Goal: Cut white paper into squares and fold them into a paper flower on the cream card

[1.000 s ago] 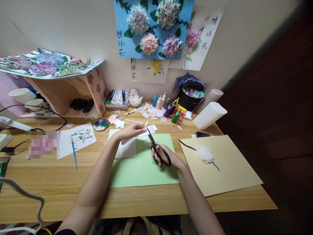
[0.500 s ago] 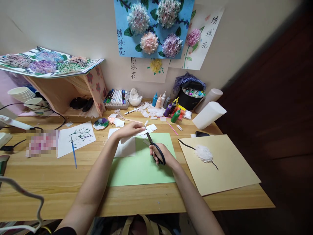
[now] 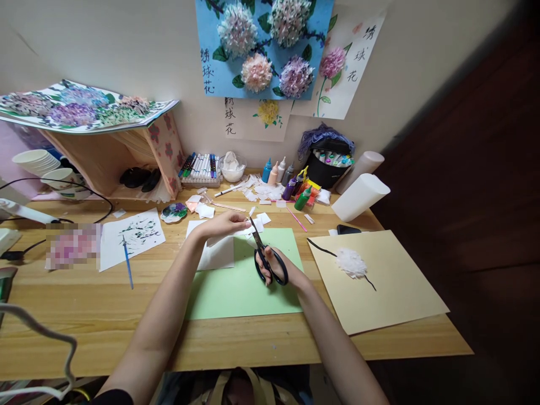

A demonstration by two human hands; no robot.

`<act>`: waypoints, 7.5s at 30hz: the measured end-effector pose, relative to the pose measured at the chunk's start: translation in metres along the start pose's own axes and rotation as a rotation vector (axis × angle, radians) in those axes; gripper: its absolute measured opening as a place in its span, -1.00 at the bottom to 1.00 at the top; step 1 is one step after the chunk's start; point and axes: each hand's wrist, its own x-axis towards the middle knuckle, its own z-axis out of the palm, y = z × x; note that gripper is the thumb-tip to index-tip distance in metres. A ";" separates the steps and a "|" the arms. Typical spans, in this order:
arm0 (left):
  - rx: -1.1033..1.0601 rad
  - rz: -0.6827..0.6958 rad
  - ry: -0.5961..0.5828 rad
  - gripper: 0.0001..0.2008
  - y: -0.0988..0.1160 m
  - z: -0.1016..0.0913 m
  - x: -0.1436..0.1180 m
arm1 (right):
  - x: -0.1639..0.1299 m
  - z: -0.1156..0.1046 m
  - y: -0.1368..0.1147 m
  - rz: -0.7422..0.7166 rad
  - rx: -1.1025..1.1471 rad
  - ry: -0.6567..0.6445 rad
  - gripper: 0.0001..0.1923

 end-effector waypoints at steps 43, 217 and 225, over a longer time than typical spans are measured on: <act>0.093 0.025 0.210 -0.61 -0.002 0.004 0.007 | -0.005 -0.005 0.001 -0.058 -0.094 0.076 -0.33; 0.027 -0.290 0.701 -0.64 -0.027 0.017 -0.126 | -0.001 -0.018 -0.006 -0.123 -0.572 0.662 -0.69; -0.461 0.053 0.382 -0.63 0.012 0.022 -0.083 | 0.006 0.006 -0.005 -0.157 0.020 0.458 -0.58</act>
